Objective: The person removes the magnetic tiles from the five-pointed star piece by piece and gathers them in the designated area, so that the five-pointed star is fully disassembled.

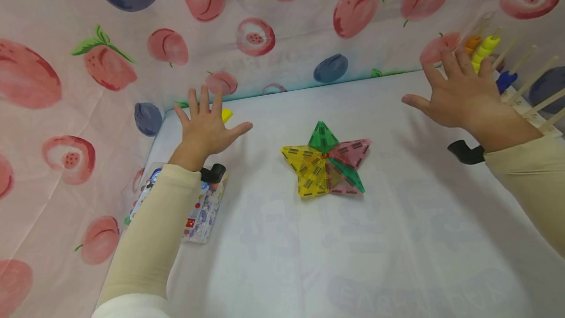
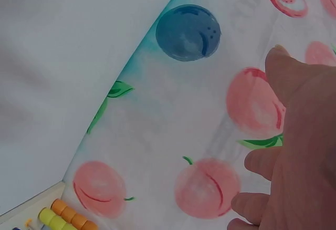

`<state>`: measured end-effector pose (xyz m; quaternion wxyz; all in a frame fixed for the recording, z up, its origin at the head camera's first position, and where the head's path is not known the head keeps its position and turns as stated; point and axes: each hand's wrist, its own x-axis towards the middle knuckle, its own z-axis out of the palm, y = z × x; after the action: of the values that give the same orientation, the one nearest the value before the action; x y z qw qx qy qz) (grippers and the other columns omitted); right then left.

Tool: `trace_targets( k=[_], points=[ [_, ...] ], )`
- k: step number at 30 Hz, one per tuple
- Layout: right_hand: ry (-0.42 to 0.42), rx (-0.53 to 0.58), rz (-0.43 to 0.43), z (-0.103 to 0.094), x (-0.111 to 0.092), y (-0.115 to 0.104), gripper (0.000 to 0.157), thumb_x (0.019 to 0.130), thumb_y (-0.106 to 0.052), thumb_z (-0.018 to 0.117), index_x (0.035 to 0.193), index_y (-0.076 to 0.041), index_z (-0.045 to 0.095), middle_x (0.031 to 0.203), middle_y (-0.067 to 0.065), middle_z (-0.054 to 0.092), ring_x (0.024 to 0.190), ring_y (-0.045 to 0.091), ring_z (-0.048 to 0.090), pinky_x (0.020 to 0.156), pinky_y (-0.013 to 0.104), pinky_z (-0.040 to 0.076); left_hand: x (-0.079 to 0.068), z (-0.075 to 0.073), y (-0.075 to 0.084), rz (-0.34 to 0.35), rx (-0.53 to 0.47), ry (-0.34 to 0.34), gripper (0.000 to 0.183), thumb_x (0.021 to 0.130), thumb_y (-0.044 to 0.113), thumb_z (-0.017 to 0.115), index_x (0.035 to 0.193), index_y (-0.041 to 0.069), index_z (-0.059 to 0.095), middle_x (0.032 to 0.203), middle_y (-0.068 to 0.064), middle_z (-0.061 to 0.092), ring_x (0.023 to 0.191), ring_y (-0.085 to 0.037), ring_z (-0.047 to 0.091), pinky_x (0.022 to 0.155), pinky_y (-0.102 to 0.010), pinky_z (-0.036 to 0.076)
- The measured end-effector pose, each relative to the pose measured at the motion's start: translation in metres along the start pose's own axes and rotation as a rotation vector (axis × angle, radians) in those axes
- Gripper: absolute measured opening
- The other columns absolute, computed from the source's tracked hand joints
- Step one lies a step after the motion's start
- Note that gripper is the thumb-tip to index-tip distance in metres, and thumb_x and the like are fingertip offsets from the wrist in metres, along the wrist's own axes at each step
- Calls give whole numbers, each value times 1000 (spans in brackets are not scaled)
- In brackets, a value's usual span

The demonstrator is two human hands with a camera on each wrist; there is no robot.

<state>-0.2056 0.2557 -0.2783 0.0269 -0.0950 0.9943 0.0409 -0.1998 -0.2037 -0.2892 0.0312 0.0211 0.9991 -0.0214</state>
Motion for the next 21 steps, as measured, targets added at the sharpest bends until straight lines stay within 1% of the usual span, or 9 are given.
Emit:
trace_targets(
  k=[6, 10, 13, 15, 18, 19, 21],
  points=[
    [-8, 28, -3, 2, 1, 1, 94, 81, -71, 28, 143, -7, -4, 140, 23, -23, 122, 33, -30, 89, 63, -16, 1, 3, -1, -3, -1, -4, 107, 64, 86, 22, 138, 23, -21, 144, -11, -23, 125, -31, -30, 87, -61, -21],
    [-10, 39, -1, 3, 1, 0, 94, 81, -70, 28, 143, -7, -3, 140, 22, -24, 122, 31, -31, 89, 64, -15, 0, 6, -1, 0, -11, 11, 106, 65, 85, 23, 139, 23, -20, 145, -13, -20, 126, -32, -28, 89, -62, -18],
    [-8, 53, 5, 4, 0, -2, 94, 81, -71, 28, 143, -7, -2, 140, 21, -24, 122, 31, -30, 89, 65, -14, -3, 10, 1, 5, -46, 31, 106, 65, 85, 26, 140, 24, -19, 146, -13, -18, 127, -33, -25, 90, -63, -16],
    [-8, 68, 10, 5, -1, -3, 94, 80, -71, 28, 143, -7, -2, 141, 22, -23, 123, 35, -28, 88, 66, -13, -7, 14, 4, 12, -85, 50, 106, 66, 84, 29, 141, 24, -15, 146, -14, -16, 128, -35, -22, 91, -63, -13],
    [-3, 113, 9, 6, -2, -6, 94, 81, -70, 30, 143, -7, 0, 142, 24, -17, 125, 44, -18, 88, 69, -6, -12, 20, 9, 31, -172, 94, 106, 67, 81, 35, 144, 22, -7, 147, -15, -10, 131, -37, -12, 95, -63, -6],
    [5, 130, 5, 7, -2, -8, 94, 81, -70, 32, 143, -7, 2, 143, 25, -14, 125, 48, -11, 89, 69, -2, -14, 22, 12, 42, -211, 113, 105, 68, 80, 38, 144, 21, -3, 147, -15, -7, 132, -37, -7, 96, -63, -3],
    [1, 179, -5, 10, -3, -12, 95, 81, -69, 35, 143, -5, 3, 142, 29, -7, 124, 52, -1, 90, 68, 6, -16, 28, 17, 55, -297, 130, 103, 69, 77, 43, 145, 20, 3, 148, -14, -3, 133, -34, 2, 99, -59, 8]
  ],
)
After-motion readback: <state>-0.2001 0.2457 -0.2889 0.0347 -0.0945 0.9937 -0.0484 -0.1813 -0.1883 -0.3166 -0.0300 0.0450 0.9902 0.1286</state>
